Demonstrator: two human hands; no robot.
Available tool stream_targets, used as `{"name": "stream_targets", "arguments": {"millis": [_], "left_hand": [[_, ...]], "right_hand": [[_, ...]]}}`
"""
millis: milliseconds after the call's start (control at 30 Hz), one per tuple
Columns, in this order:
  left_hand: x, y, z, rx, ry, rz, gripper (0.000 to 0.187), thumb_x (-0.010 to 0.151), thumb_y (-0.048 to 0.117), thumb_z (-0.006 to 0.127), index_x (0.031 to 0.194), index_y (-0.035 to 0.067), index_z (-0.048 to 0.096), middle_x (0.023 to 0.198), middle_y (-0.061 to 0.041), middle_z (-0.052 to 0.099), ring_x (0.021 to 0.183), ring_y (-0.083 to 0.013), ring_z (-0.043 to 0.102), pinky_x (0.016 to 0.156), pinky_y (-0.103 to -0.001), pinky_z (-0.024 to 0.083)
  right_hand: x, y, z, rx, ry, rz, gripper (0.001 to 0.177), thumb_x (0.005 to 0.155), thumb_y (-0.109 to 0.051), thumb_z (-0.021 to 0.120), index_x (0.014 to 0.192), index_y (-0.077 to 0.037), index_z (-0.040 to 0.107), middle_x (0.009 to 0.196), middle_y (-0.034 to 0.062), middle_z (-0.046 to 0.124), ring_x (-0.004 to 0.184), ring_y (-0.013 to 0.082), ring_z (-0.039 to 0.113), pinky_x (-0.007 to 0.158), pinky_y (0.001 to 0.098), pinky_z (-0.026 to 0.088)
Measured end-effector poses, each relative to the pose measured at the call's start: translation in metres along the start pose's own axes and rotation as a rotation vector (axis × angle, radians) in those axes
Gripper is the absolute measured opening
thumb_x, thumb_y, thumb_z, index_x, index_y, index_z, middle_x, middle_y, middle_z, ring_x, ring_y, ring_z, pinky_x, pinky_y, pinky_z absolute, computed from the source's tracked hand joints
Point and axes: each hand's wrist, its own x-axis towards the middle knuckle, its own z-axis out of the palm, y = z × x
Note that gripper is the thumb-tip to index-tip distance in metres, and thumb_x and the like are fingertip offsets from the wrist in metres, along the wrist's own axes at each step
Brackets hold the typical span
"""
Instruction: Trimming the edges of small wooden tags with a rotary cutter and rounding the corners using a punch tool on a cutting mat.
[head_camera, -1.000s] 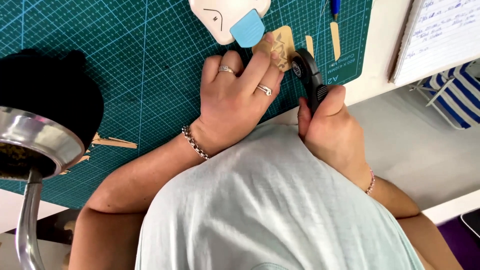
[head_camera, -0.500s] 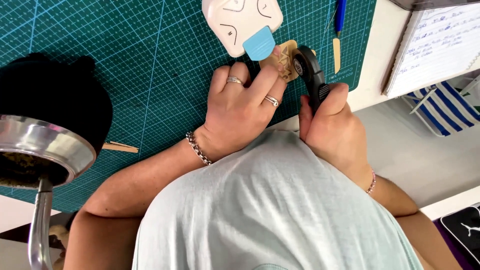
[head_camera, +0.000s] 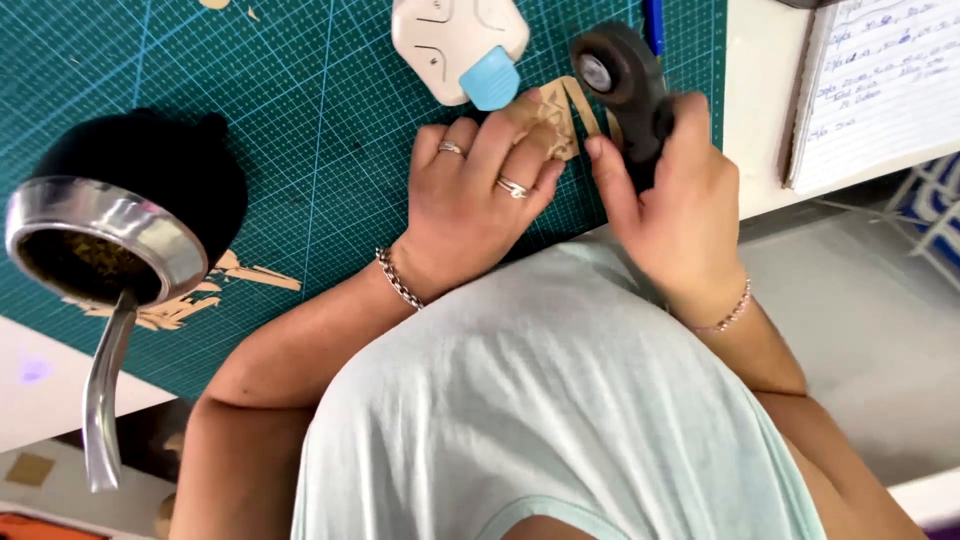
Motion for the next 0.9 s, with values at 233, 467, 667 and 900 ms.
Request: {"name": "stream_targets", "arguments": {"millis": [233,467,667,900], "left_hand": [[0.009,0.015,-0.006,-0.045,-0.104,-0.034,0.023,0.099,0.028,0.073,0.111,0.01,0.065,0.123,-0.006,0.066,0.097,-0.024,0.069,0.079,-0.04,0.042],[0.006,0.039,-0.012,0.013,-0.148,-0.121,0.03,0.1,0.027,0.069,0.119,0.007,0.06,0.122,-0.012,0.06,0.11,-0.0275,0.066,0.084,-0.04,0.046],[0.004,0.04,-0.012,0.024,-0.182,-0.138,0.037,0.101,0.031,0.068,0.124,0.004,0.057,0.121,-0.014,0.058,0.11,-0.033,0.064,0.084,-0.046,0.051],[0.023,0.044,-0.038,0.183,-0.506,-0.025,0.052,0.092,-0.001,0.055,0.142,0.011,0.05,0.133,-0.018,0.049,0.096,-0.0348,0.058,0.079,-0.046,0.048]], "right_hand": [[-0.017,0.029,0.018,0.0,0.136,0.02,0.039,0.102,-0.04,0.065,0.119,-0.008,0.052,0.105,0.0069,0.064,0.086,0.0313,0.068,0.056,0.049,0.047],[0.002,0.026,0.005,0.023,0.248,-0.289,0.026,0.096,-0.019,0.059,0.118,-0.007,0.052,0.109,0.0089,0.057,0.069,0.0216,0.063,0.038,0.0359,0.035],[0.007,0.041,0.008,0.12,0.12,-0.212,0.034,0.095,-0.018,0.058,0.125,-0.007,0.047,0.116,0.0137,0.054,0.093,0.0362,0.063,0.042,0.054,0.043],[-0.003,0.054,-0.003,0.046,0.281,-0.222,0.023,0.1,-0.017,0.066,0.117,-0.007,0.053,0.102,0.0051,0.06,0.067,0.0303,0.061,0.039,0.0431,0.036]]}}
